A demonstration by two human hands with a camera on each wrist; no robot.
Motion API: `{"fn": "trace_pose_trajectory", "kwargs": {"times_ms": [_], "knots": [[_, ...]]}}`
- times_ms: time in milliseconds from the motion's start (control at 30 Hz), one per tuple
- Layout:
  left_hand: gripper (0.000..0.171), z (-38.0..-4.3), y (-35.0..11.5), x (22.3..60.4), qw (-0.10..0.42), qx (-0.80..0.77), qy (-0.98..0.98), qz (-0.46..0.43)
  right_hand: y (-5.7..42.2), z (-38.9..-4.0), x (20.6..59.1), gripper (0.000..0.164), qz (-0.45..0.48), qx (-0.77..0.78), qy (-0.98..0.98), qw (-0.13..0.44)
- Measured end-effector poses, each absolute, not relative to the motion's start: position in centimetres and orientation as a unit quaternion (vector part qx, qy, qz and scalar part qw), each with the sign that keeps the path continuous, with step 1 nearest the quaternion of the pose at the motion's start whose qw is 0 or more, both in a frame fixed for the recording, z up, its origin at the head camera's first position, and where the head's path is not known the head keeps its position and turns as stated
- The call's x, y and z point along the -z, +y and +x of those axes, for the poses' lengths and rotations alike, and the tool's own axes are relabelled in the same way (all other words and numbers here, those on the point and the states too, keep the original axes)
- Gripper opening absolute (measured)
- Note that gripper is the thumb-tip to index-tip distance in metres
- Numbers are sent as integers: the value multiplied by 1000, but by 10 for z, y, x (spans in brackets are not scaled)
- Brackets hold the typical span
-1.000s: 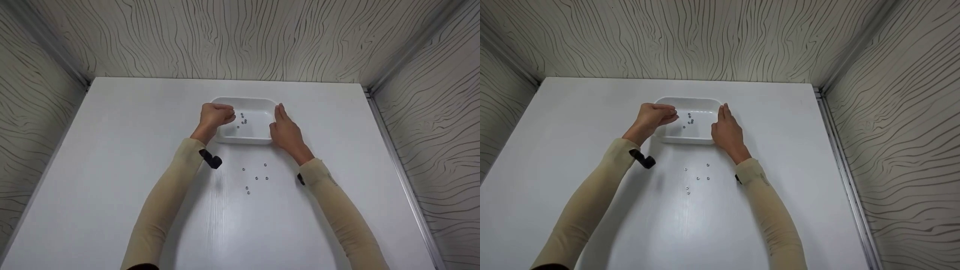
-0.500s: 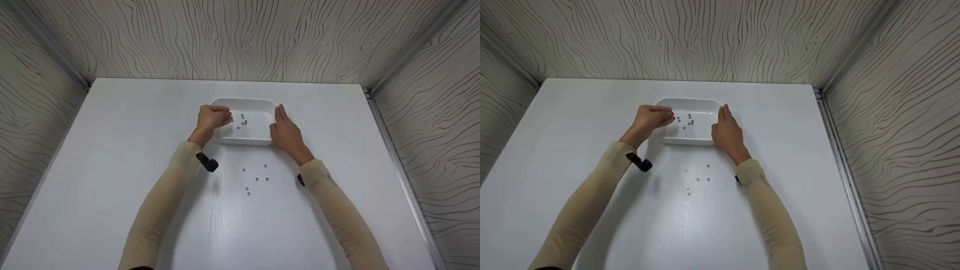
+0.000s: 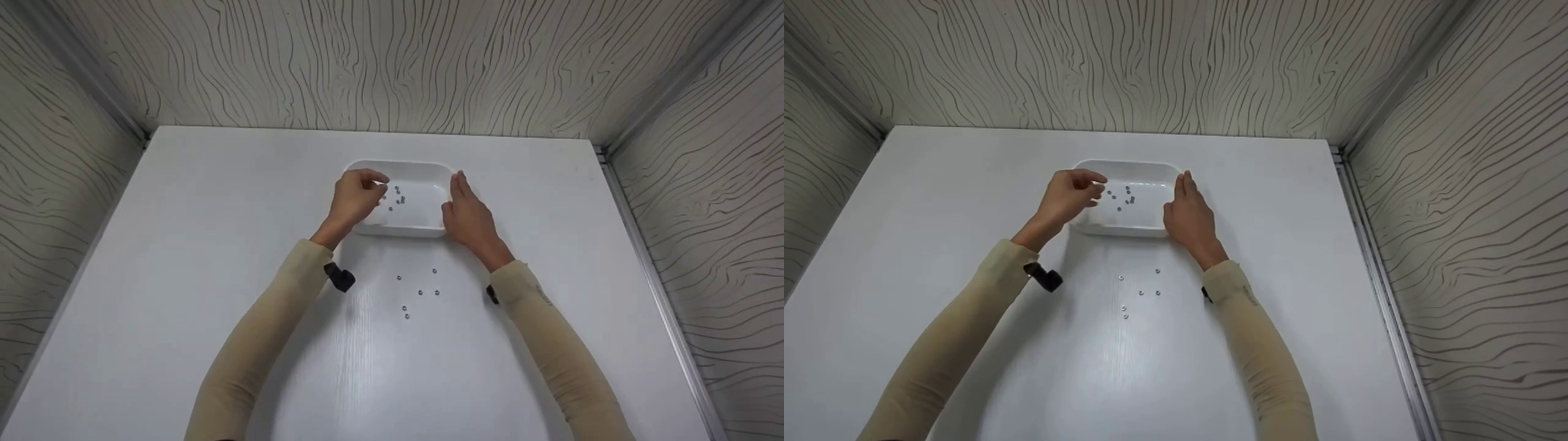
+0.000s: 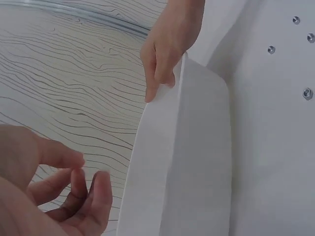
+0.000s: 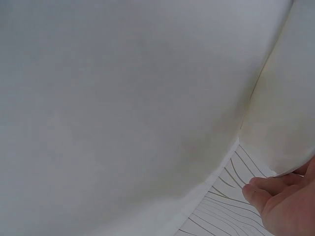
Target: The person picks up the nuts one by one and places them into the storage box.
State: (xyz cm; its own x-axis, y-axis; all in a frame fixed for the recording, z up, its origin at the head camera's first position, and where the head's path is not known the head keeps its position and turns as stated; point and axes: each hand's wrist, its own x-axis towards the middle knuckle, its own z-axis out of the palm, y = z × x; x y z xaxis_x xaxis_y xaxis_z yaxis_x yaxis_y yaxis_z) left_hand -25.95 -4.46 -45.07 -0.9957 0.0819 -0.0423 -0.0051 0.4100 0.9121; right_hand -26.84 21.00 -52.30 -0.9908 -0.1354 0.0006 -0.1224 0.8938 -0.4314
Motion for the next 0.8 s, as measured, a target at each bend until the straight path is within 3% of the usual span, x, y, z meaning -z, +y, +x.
{"fn": "trace_pose_trajectory", "kwargs": {"times_ms": [367,800], "knots": [[12,-232,-35,448,9,-486,861,148,210,-269,522,67,-62,226,972,15],[22,-195,-35,460,10,-389,888,243,208,-269,523,67,-59,218,974,8]]}}
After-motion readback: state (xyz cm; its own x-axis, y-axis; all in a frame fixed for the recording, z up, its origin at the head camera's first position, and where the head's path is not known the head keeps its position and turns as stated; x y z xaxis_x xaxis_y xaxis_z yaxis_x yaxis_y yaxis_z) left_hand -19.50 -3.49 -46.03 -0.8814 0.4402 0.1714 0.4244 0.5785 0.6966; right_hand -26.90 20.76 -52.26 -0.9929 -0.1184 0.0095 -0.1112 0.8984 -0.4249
